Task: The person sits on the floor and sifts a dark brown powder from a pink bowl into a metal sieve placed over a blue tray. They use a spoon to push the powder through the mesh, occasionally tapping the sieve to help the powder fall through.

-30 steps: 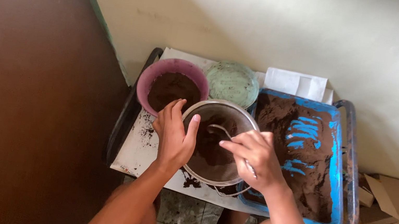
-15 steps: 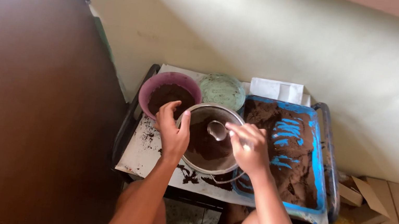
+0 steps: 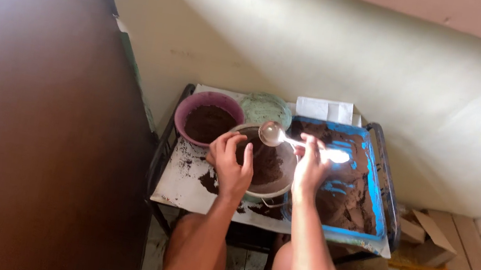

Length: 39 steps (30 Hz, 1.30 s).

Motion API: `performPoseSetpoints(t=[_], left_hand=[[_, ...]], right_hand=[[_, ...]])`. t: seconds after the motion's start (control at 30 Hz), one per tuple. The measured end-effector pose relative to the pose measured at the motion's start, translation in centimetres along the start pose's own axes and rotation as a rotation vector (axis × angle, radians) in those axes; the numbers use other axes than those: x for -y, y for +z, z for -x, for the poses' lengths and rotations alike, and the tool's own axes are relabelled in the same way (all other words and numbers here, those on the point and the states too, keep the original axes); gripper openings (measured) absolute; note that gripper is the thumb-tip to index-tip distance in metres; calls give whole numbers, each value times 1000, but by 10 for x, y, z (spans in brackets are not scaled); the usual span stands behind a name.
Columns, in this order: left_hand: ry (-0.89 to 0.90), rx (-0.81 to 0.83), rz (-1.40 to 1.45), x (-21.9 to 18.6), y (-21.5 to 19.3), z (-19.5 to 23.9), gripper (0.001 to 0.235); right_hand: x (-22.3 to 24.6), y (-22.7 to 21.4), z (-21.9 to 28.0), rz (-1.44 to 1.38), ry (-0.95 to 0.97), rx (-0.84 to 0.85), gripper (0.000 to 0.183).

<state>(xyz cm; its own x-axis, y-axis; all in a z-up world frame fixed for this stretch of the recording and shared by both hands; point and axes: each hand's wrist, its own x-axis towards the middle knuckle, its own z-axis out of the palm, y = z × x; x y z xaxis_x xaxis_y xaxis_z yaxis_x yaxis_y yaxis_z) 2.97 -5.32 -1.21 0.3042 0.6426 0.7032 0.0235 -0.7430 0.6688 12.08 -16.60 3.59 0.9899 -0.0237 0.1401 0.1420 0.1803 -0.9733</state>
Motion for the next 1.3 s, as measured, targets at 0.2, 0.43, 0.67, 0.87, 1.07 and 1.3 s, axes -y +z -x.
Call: performPoseSetpoints(t=[0.2, 0.43, 0.67, 0.87, 1.07, 1.3], left_hand=[[-131, -72, 58, -20, 2, -2, 14], [-229, -39, 14, -28, 14, -1, 30], [-557, 50, 45, -34, -18, -28, 24], [-455, 121, 199, -40, -39, -52, 22], [-613, 123, 302, -53, -48, -45, 25], [-397, 301, 123, -46, -78, -49, 28]], right_hand=[[-16, -7, 14, -143, -58, -66, 25], [13, -1, 41, 62, -201, -49, 19], [51, -6, 55, 505, -743, 256, 15], [36, -2, 53, 577, -655, 279, 23], [50, 9, 62, 564, -585, 214, 20], [45, -1, 53, 594, -458, 418, 22]])
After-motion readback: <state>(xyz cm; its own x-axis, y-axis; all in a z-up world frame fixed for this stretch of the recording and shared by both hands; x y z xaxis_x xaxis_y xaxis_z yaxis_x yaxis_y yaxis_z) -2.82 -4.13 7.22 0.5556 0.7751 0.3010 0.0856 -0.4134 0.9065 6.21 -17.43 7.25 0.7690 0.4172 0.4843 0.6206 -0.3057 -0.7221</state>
